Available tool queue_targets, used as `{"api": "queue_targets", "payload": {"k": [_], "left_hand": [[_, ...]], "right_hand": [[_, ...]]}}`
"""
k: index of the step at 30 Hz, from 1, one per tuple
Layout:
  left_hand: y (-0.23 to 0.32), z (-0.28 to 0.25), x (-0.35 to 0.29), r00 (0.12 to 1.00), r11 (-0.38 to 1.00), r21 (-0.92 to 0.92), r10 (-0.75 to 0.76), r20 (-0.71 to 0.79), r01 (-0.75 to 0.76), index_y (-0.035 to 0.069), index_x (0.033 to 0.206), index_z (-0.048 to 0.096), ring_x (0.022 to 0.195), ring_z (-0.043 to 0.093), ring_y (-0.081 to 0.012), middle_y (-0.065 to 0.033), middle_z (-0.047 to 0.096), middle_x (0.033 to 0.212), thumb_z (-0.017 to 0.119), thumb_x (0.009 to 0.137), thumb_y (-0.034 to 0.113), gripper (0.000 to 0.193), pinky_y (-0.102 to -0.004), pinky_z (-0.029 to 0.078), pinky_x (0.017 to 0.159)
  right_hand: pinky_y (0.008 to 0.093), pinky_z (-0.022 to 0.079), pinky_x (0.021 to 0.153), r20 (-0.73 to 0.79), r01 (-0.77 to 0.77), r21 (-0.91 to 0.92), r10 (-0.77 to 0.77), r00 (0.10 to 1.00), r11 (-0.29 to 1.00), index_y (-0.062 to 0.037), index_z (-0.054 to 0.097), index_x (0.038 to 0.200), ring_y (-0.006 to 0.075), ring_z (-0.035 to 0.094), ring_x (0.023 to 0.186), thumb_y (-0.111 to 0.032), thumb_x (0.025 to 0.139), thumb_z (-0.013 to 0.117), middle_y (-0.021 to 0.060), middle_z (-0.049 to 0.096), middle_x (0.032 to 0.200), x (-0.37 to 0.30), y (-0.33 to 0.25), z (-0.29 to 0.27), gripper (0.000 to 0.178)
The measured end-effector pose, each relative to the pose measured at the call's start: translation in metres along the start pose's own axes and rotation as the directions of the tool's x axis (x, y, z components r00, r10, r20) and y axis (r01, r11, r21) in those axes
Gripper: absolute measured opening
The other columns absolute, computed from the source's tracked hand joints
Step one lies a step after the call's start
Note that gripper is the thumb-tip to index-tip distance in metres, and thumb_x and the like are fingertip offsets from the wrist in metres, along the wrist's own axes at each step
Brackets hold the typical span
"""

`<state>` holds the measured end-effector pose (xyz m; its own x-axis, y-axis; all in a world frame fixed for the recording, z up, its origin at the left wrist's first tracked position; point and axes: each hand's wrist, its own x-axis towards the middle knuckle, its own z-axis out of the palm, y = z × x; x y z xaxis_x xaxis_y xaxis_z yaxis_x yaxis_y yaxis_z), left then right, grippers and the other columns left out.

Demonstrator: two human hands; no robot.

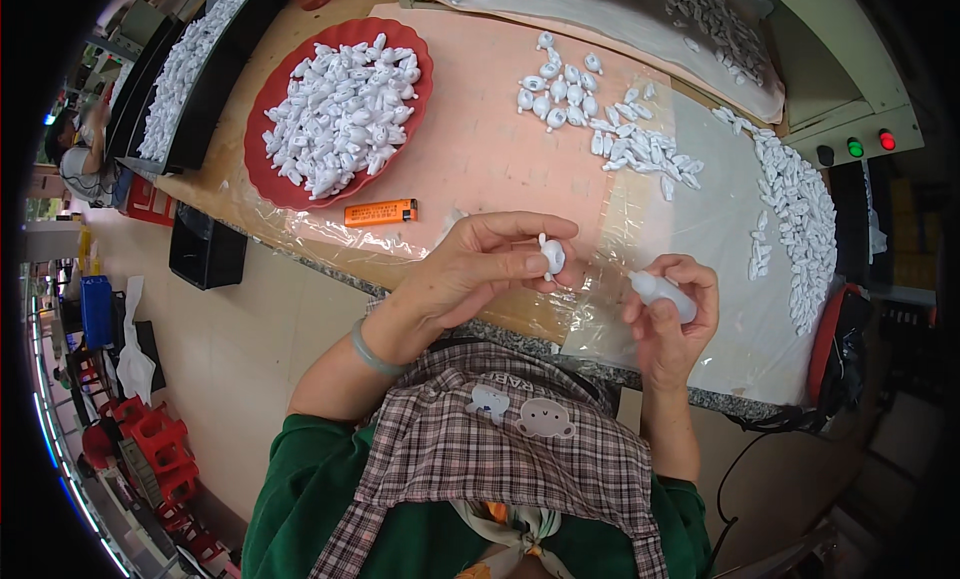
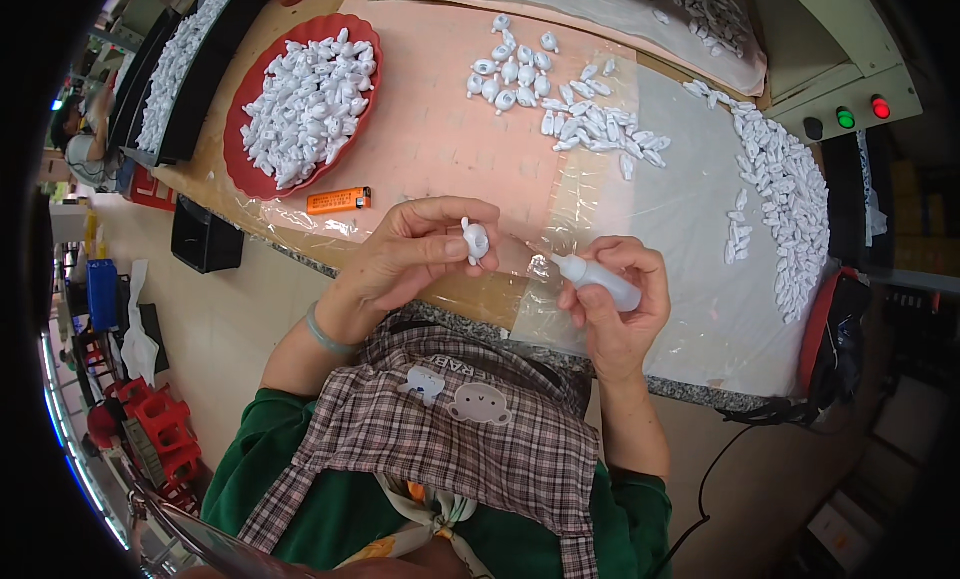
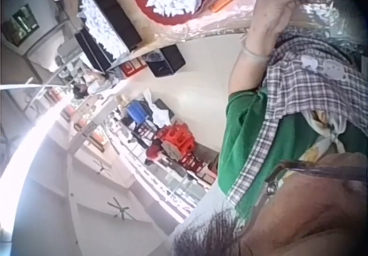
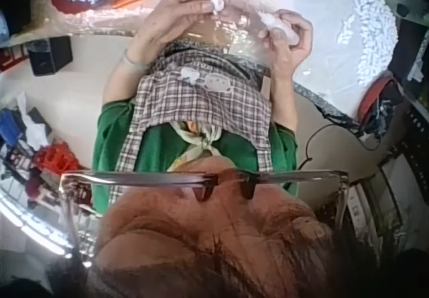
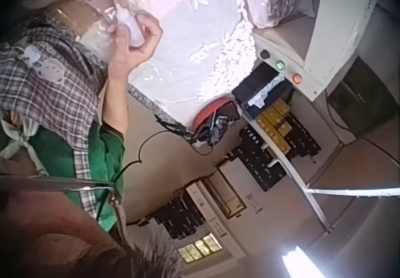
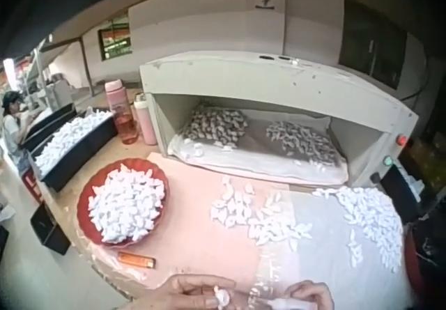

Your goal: Applying glue to small white plastic components and joining them together at a workbench.

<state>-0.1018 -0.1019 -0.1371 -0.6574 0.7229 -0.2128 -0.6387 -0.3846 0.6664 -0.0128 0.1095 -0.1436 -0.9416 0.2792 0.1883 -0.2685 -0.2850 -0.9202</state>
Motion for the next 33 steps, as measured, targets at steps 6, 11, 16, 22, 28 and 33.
{"api": "queue_targets", "payload": {"k": [6, 11, 16, 22, 28, 33], "left_hand": [[-0.009, 0.001, -0.001, 0.999, 1.000, -0.031, -0.001, 0.040, 0.002, -0.005, 0.117, 0.058, 0.093, 0.065, -0.0205, -0.0150, 0.064, 0.105, 0.062, 0.086, 0.003, 0.033, -0.0279, 0.052, 0.082], [-0.010, 0.003, -0.004, 0.998, 0.999, -0.035, -0.039, 0.038, 0.040, -0.006, 0.117, 0.058, 0.092, 0.065, -0.0199, -0.0154, 0.064, 0.105, 0.062, 0.087, 0.004, 0.033, -0.0291, 0.053, 0.084], [-0.010, 0.004, -0.005, 0.998, 0.998, -0.032, -0.061, 0.019, 0.062, -0.006, 0.118, 0.057, 0.091, 0.065, -0.0200, -0.0156, 0.064, 0.106, 0.061, 0.087, 0.004, 0.033, -0.0292, 0.053, 0.084], [-0.011, 0.003, -0.005, 0.996, 0.996, 0.001, -0.084, 0.016, 0.084, -0.006, 0.118, 0.058, 0.091, 0.066, -0.0200, -0.0161, 0.064, 0.106, 0.061, 0.087, 0.005, 0.033, -0.0287, 0.053, 0.084], [-0.012, 0.000, -0.004, 0.996, 0.997, 0.011, -0.082, 0.025, 0.081, -0.006, 0.117, 0.058, 0.090, 0.065, -0.0197, -0.0165, 0.065, 0.106, 0.062, 0.087, 0.006, 0.033, -0.0285, 0.053, 0.084], [-0.013, 0.000, -0.004, 0.997, 0.997, 0.008, -0.076, 0.029, 0.075, -0.005, 0.116, 0.059, 0.090, 0.065, -0.0187, -0.0160, 0.065, 0.106, 0.063, 0.087, 0.007, 0.032, -0.0284, 0.052, 0.084]], "right_hand": [[0.0180, 0.040, 0.041, -0.094, 0.042, -0.184, -0.060, 0.994, 0.982, -0.0026, 0.048, 0.109, 0.0132, 0.058, 0.055, -0.024, 0.084, 0.071, 0.0177, 0.063, 0.093, 0.000, -0.014, 0.001, 0.041], [0.0191, 0.042, 0.044, -0.016, 0.155, -0.366, -0.172, 0.985, 0.918, 0.0008, 0.045, 0.119, 0.0131, 0.058, 0.056, -0.035, 0.089, 0.063, 0.0187, 0.064, 0.092, -0.004, -0.018, 0.002, 0.050], [0.0211, 0.044, 0.047, 0.111, 0.290, -0.474, -0.270, 0.956, 0.832, 0.0017, 0.045, 0.120, 0.0144, 0.058, 0.056, -0.039, 0.095, 0.052, 0.0193, 0.064, 0.091, -0.007, -0.022, 0.001, 0.049], [0.0219, 0.044, 0.048, 0.176, 0.331, -0.533, -0.280, 0.944, 0.779, 0.0012, 0.046, 0.119, 0.0158, 0.059, 0.058, -0.035, 0.096, 0.052, 0.0212, 0.064, 0.091, -0.008, -0.025, -0.001, 0.043], [0.0234, 0.045, 0.050, 0.220, 0.357, -0.527, -0.282, 0.934, 0.771, 0.0012, 0.047, 0.118, 0.0173, 0.060, 0.060, -0.030, 0.095, 0.054, 0.0221, 0.064, 0.092, -0.007, -0.024, -0.002, 0.039], [0.0237, 0.046, 0.050, 0.233, 0.355, -0.542, -0.270, 0.934, 0.761, 0.0015, 0.048, 0.116, 0.0174, 0.060, 0.060, -0.029, 0.095, 0.054, 0.0221, 0.064, 0.092, -0.007, -0.025, -0.003, 0.037]]}}
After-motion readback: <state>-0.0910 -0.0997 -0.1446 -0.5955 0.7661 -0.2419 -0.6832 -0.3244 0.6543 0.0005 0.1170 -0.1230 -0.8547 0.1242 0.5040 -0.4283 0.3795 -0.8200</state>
